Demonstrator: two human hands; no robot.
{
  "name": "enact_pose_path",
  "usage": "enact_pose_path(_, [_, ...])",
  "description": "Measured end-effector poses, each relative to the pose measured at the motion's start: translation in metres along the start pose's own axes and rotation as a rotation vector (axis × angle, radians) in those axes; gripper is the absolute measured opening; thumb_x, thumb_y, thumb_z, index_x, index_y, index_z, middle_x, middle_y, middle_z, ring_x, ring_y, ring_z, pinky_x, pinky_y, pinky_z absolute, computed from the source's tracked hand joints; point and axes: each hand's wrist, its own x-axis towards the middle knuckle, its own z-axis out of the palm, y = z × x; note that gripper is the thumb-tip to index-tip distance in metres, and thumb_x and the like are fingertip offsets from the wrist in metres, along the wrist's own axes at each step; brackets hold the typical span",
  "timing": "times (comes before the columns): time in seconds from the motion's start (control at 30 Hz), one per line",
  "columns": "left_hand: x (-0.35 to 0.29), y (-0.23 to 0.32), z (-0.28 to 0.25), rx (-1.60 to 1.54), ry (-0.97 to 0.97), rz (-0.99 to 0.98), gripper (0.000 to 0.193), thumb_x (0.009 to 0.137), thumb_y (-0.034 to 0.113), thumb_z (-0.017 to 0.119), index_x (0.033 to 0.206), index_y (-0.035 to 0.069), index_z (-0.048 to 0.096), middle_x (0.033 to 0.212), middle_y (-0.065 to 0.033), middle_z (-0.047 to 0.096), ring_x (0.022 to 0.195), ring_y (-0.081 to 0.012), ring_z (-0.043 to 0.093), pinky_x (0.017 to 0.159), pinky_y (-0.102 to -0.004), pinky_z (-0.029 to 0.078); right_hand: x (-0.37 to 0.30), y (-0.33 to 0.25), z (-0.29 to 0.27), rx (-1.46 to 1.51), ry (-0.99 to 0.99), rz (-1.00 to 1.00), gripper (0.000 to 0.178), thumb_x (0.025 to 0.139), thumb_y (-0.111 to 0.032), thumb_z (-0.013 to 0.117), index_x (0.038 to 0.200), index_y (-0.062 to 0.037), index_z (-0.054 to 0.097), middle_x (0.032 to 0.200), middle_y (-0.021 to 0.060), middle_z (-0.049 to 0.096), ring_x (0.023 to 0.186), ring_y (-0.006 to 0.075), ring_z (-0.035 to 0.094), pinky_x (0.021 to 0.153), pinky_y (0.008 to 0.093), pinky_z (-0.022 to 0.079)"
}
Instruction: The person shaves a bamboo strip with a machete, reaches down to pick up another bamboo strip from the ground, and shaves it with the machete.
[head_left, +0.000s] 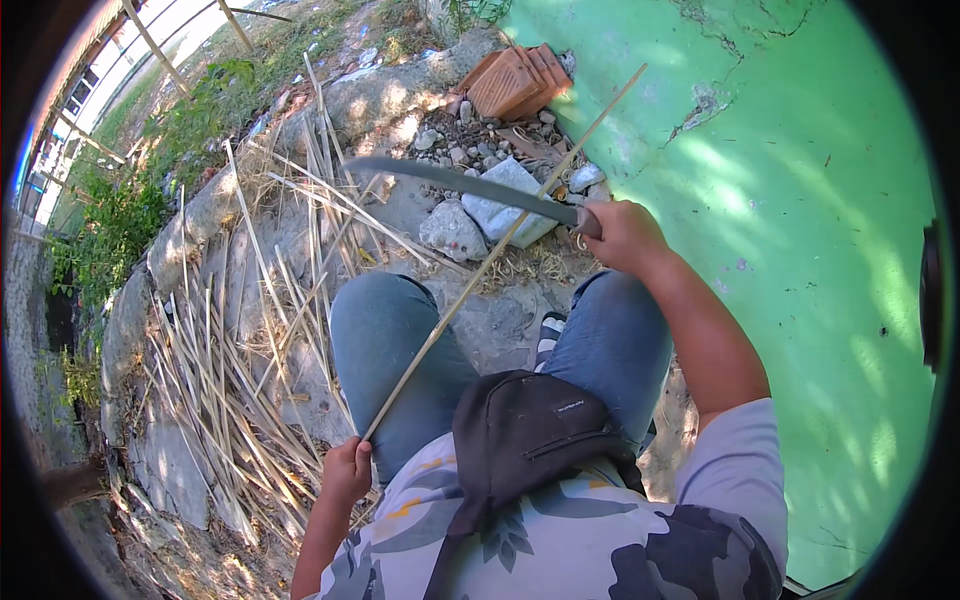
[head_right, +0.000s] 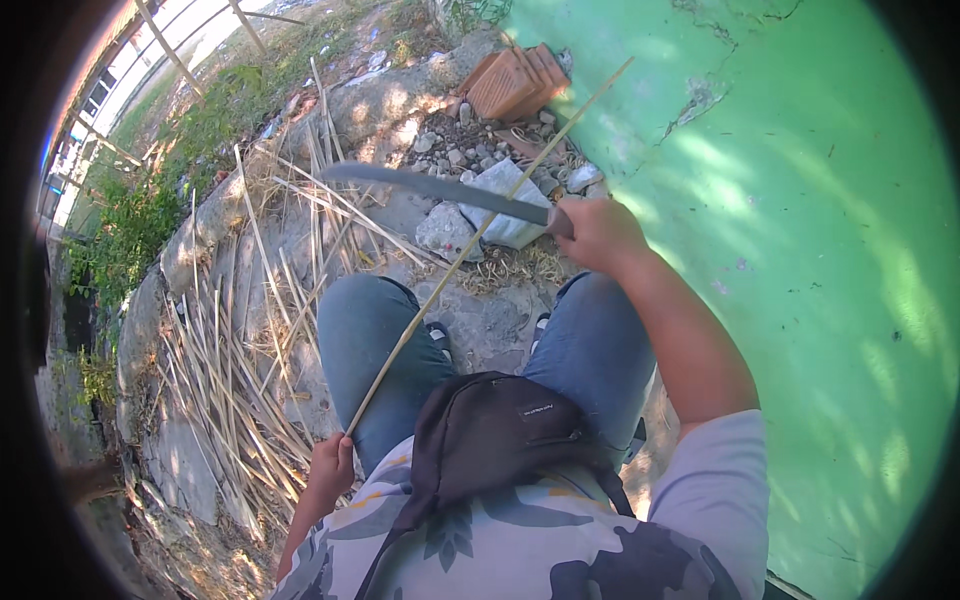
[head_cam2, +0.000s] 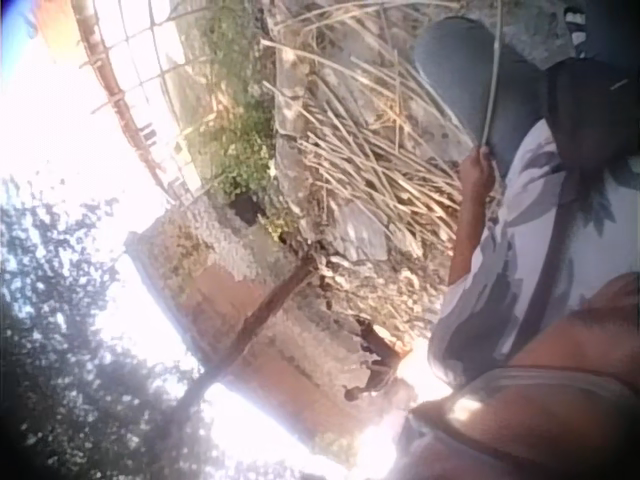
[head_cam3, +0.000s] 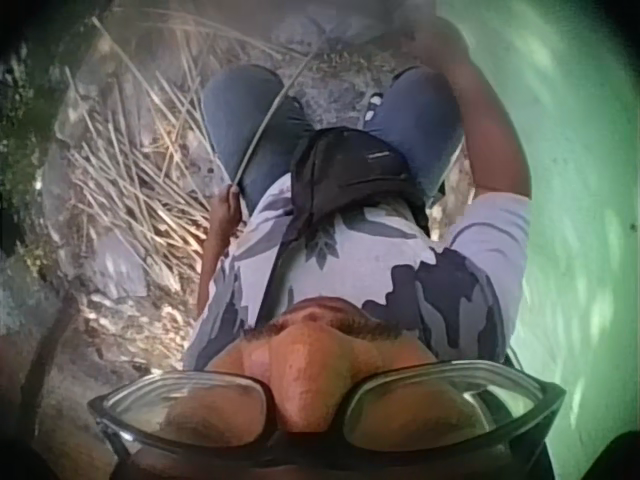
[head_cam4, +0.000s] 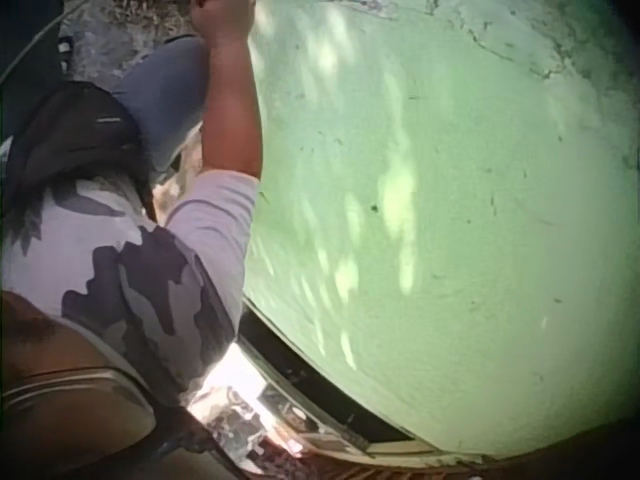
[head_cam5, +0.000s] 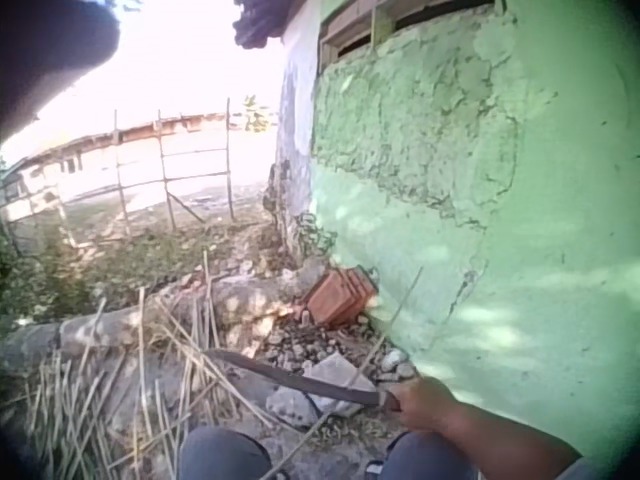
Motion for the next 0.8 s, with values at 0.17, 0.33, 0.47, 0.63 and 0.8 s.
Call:
enact_pose_path(0.17, [0.007,-0.007,0.001,-0.037,-0.017,0.006,0.047,0.104,0.038,0.046,0.078,0.0,0.055,0.061,-0.0208,0.054,0.058,-0.0427,0.057,0.055,-0.0452,0.044,0.006,-0.008,-0.008,-0.142,-0.017,-0.31,0.016,0.072,-0.016,0.071,0.08,-0.0079,0.06,0.069,0.0158,0.063,0.067,0.0389,0.063,0.062,0.048,0.049])
enact_pose_path(0.33, [0.008,0.0,0.0,-0.057,-0.016,0.003,0.049,0.105,0.039,0.043,0.078,0.0,0.056,0.06,-0.0205,0.054,0.056,-0.0415,0.057,0.054,-0.0443,0.043,0.017,0.021,-0.004,0.036,-0.012,0.128,0.017,0.076,-0.019,0.07,0.084,-0.0062,0.062,0.072,0.0184,0.064,0.068,0.0396,0.063,0.062,0.047,0.048])
enact_pose_path(0.47, [0.004,-0.004,0.002,-0.085,-0.04,-0.039,0.05,0.105,0.04,0.043,0.079,0.0,0.057,0.06,-0.0201,0.054,0.055,-0.041,0.057,0.054,-0.0444,0.043,0.005,-0.011,0.005,0.037,0.009,0.077,0.016,0.075,-0.019,0.07,0.084,-0.0081,0.062,0.074,0.0168,0.065,0.071,0.0392,0.064,0.063,0.0478,0.049])
enact_pose_path(0.63, [0.005,-0.014,0.003,-0.075,-0.023,0.002,0.05,0.104,0.041,0.043,0.079,0.0,0.057,0.059,-0.0196,0.053,0.054,-0.041,0.056,0.053,-0.0441,0.043,0.008,-0.016,-0.002,-0.104,-0.063,-0.229,0.019,0.07,-0.019,0.072,0.083,-0.0112,0.061,0.071,0.0136,0.064,0.069,0.0392,0.063,0.063,0.0489,0.05])
enact_pose_path(0.8, [0.01,0.007,-0.005,-0.053,-0.057,-0.045,0.049,0.104,0.04,0.044,0.079,0.0,0.057,0.06,-0.0207,0.055,0.058,-0.0436,0.058,0.055,-0.0455,0.045,0.024,0.014,-0.011,-0.101,-0.009,0.13,0.022,0.071,-0.022,0.073,0.088,-0.0109,0.064,0.074,0.0157,0.066,0.074,0.0385,0.066,0.065,0.0486,0.051])
